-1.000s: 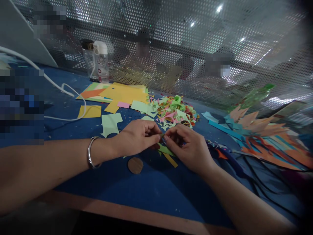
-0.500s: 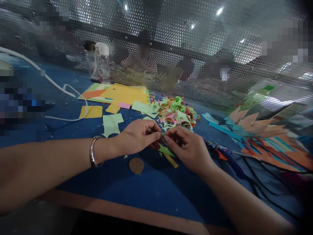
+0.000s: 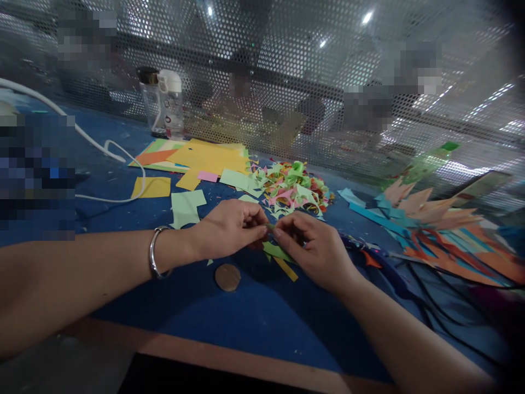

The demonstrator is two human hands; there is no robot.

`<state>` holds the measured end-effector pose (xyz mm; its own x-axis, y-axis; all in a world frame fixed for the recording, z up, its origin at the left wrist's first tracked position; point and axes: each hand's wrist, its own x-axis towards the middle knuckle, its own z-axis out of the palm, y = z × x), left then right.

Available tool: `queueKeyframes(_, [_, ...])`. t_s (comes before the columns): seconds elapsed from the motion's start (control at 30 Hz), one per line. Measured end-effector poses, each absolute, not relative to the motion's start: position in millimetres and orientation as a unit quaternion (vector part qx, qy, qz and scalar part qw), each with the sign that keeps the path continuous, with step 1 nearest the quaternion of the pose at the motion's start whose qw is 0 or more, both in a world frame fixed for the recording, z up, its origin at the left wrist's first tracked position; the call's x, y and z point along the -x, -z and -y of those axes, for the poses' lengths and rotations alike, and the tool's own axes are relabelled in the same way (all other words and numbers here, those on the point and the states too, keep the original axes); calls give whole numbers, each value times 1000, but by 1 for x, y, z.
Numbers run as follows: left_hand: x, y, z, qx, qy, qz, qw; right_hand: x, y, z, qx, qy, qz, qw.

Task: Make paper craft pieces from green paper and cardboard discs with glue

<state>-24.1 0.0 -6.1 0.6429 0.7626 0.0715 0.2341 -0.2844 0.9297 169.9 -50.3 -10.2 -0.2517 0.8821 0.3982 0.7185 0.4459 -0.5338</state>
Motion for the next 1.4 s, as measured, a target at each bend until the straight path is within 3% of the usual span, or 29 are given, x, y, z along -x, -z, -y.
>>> queueKeyframes(0.23, [25,6,0,-801,-271,-321,427,-170,11,52,505,-126,783,339])
queueKeyframes(0.8, [24,6,5,-769,-294,-285,491,-169,9,54,491,-105,790,351])
queueKeyframes(1.13, [29,3,3,-807,-305,-263,432,-169,6,54,502,-114,781,353])
queueKeyframes(1.4, [28,7,-5,-780,-311,-274,468,-173,5,54,514,-142,757,378])
